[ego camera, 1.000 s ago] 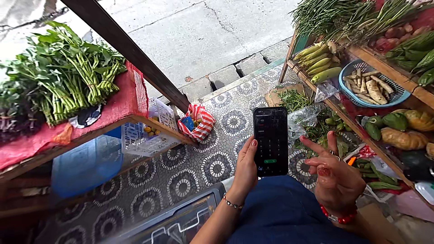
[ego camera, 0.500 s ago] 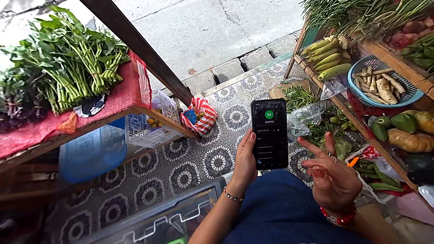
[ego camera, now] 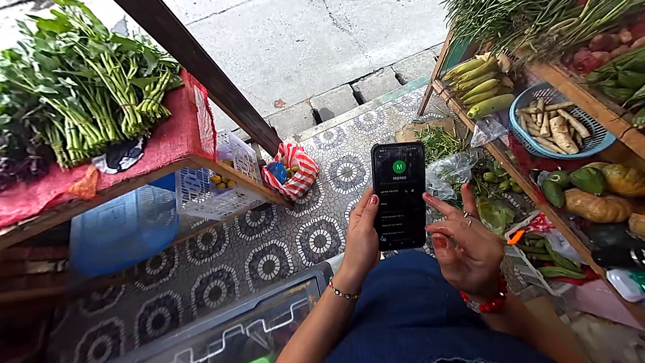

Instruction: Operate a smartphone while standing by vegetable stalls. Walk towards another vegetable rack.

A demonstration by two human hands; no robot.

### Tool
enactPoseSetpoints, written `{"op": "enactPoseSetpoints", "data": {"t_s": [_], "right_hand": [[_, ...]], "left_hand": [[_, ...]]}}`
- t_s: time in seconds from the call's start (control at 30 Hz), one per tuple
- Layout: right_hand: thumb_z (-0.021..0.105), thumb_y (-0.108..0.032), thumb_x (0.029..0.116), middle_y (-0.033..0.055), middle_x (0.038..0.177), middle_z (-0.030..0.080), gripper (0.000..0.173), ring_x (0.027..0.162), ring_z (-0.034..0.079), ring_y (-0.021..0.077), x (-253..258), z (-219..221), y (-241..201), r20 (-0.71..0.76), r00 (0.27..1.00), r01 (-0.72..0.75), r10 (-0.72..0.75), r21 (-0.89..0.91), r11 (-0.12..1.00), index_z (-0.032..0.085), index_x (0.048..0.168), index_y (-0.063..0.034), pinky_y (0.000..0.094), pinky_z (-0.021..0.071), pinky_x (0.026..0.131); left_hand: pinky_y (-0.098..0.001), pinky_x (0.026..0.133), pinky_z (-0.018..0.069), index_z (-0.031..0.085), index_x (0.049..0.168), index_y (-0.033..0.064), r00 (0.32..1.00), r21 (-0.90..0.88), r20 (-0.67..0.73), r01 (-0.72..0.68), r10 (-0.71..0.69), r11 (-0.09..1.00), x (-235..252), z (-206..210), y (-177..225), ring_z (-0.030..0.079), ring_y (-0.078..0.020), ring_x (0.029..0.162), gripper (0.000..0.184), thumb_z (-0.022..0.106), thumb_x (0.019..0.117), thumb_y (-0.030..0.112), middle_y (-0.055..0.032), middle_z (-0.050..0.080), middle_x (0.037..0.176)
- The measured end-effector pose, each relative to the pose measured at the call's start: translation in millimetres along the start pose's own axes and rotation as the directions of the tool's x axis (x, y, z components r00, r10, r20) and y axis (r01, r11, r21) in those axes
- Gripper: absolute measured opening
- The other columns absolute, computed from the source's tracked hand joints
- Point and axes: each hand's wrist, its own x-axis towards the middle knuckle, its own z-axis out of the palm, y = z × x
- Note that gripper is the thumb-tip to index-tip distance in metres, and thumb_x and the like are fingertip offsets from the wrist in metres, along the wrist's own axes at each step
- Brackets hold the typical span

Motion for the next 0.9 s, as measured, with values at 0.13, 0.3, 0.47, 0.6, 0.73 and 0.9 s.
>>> {"op": "enactPoseSetpoints", "data": {"t_s": [0.13,0.3,0.47,0.6,0.73,0.9], "right_hand": [[0.049,-0.034,0.1053,0.0086,0.076,0.073,0.042,0.105,0.073,0.0161,5.5,12.5,1.2,-0.015,1.0,-0.001,0.0,-0.026,1.0,0.065,0.079,-0.0054,0.0479,0.0314,0.123],[0.047,-0.035,0.1073,0.0034,0.081,0.074,0.039,0.11,0.071,0.0108,8.0,0.1,-5.1,-0.03,0.999,0.029,-0.029,-0.009,1.0,0.063,0.084,-0.0088,0.0478,0.0302,0.124],[0.045,-0.035,0.1085,0.0028,0.082,0.073,0.039,0.109,0.071,0.0096,3.9,-8.1,-4.9,-0.032,0.999,0.003,-0.003,0.015,1.0,0.062,0.084,-0.0095,0.0482,0.0284,0.125],[0.044,-0.039,0.1085,0.0013,0.085,0.073,0.041,0.109,0.071,0.009,-2.3,-11.8,-7.0,0.005,1.0,0.018,-0.018,0.033,0.999,0.062,0.084,-0.011,0.0451,0.0325,0.124],[0.042,-0.04,0.1086,0.0025,0.088,0.075,0.041,0.11,0.071,0.0091,-5.4,-12.7,-10.0,0.038,0.998,0.052,-0.054,0.056,0.997,0.062,0.086,-0.0112,0.0429,0.0333,0.123],[0.042,-0.038,0.1086,0.0016,0.086,0.073,0.04,0.111,0.07,0.0092,-8.0,-12.7,-11.4,0.035,0.997,0.066,-0.068,0.065,0.996,0.062,0.086,-0.0116,0.0432,0.0331,0.123]], "left_hand": [[-0.0351,0.087,0.0617,0.053,0.138,0.0059,1.0,-0.012,0.005,-0.006,0.006,1.0,-1.8,3.5,-1.2,0.074,-0.015,0.094,0.043,0.022,0.1115,0.017,-0.0074,0.074,0.104],[-0.038,0.087,0.062,0.053,0.139,0.0068,1.0,-0.026,-0.024,0.015,-0.015,1.0,-0.5,1.9,1.6,0.074,-0.0176,0.094,0.043,0.021,0.1122,0.019,-0.0091,0.073,0.104],[-0.038,0.087,0.0619,0.054,0.138,0.0077,0.999,-0.017,-0.033,0.01,-0.011,1.0,3.0,0.0,4.5,0.074,-0.0176,0.094,0.044,0.021,0.1125,0.02,-0.0088,0.073,0.103],[-0.0395,0.088,0.0609,0.055,0.138,0.0107,1.0,-0.027,-0.028,0.013,-0.013,1.0,3.4,0.3,4.8,0.073,-0.0186,0.098,0.049,0.017,0.1125,0.027,-0.0093,0.073,0.107],[-0.0396,0.09,0.0598,0.055,0.135,0.0141,0.999,-0.05,-0.032,0.025,-0.026,0.998,4.2,2.8,6.6,0.072,-0.0181,0.101,0.06,0.007,0.111,0.04,-0.0066,0.073,0.109],[-0.0387,0.091,0.0595,0.052,0.14,0.015,0.999,-0.051,-0.033,0.017,-0.018,0.999,2.1,3.8,7.2,0.072,-0.0177,0.103,0.062,0.005,0.1102,0.043,-0.0064,0.072,0.112]]}}
